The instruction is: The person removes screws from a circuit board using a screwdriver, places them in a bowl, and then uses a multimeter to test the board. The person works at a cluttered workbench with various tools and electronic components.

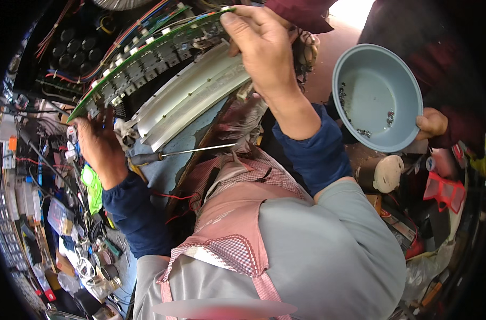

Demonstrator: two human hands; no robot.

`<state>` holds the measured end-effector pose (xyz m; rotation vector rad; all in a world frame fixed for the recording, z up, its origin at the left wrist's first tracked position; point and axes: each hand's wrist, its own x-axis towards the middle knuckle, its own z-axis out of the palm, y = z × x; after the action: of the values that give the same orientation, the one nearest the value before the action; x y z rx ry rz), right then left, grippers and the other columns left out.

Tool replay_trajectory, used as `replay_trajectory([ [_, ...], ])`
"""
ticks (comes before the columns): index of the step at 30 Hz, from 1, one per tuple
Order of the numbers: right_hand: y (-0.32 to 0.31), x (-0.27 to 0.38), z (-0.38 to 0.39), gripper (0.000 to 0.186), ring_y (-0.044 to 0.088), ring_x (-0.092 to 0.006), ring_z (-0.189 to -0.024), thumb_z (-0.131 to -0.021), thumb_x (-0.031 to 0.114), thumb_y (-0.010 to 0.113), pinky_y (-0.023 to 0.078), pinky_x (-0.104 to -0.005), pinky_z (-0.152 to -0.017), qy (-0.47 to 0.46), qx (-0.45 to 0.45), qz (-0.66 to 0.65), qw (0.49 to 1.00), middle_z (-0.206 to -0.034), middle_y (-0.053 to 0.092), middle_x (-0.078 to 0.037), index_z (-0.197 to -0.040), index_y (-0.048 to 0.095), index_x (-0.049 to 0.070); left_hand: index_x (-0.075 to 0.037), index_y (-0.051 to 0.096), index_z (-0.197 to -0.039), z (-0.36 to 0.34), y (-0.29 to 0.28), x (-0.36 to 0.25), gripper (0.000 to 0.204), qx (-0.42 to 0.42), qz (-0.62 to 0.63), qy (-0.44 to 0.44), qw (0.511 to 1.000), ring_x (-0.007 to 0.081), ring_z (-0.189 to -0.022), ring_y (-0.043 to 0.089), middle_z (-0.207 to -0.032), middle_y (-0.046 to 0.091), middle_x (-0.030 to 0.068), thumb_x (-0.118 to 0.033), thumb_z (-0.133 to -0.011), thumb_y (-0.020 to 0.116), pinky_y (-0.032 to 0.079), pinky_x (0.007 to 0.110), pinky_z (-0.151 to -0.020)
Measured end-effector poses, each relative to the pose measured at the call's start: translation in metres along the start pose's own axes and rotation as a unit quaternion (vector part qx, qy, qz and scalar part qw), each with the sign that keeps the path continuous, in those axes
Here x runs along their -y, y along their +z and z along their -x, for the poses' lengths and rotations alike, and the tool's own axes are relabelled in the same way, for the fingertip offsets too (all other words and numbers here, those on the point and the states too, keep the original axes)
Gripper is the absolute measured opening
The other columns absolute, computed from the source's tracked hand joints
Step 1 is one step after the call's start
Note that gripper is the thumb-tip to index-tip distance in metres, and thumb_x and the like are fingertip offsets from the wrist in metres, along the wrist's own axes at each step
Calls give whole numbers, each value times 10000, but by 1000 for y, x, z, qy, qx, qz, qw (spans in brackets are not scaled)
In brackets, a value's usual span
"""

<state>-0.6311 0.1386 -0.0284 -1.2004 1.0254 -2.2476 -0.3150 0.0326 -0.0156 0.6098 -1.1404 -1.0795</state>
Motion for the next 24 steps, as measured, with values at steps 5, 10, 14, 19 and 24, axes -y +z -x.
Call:
replay_trajectory([
  [5,-1,4,1,277,632,-96,-788,-1090,154,654,508,-243,-725,20,-26,20,999,-920,693,-23,-1269,670,-56,31,525,-1437,-3,2,3,497,4,8,-3,1000,278,-1248,593,-1343,574,165,-380,-1157,508,483,555,-1176],
  [10,-3,0,1,317,642,-76,-966,-1077,175,686,498,-211,-857,33,-29,2,999,-1095,716,-15,-1308,672,-42,43,507,-1449,0,5,0,529,5,10,-1,1000,295,-1274,580,-1382,554,184,-396,-1154,510,486,557,-1171],
  [14,-3,0,1,301,641,-74,-942,-1075,180,686,499,-212,-841,20,-30,-1,999,-1061,715,-4,-1290,689,-32,45,502,-1455,-2,-1,5,546,4,1,-2,1000,304,-1279,568,-1400,533,188,-407,-1150,517,516,544,-1140],
  [19,3,11,2,282,582,-47,-845,-1071,187,682,455,-195,-764,11,-32,78,996,-941,663,50,-1266,720,-13,21,532,-1451,-2,-3,7,529,3,6,-1,1000,297,-1252,585,-1382,566,167,-414,-1149,522,520,525,-1113],
  [24,-2,2,1,311,551,-60,-876,-1075,197,679,435,-206,-791,14,-18,40,999,-974,633,50,-1300,699,-18,-2,548,-1445,0,-1,9,502,-1,19,-5,1000,276,-1246,601,-1340,609,141,-407,-1150,525,512,511,-1111],
])
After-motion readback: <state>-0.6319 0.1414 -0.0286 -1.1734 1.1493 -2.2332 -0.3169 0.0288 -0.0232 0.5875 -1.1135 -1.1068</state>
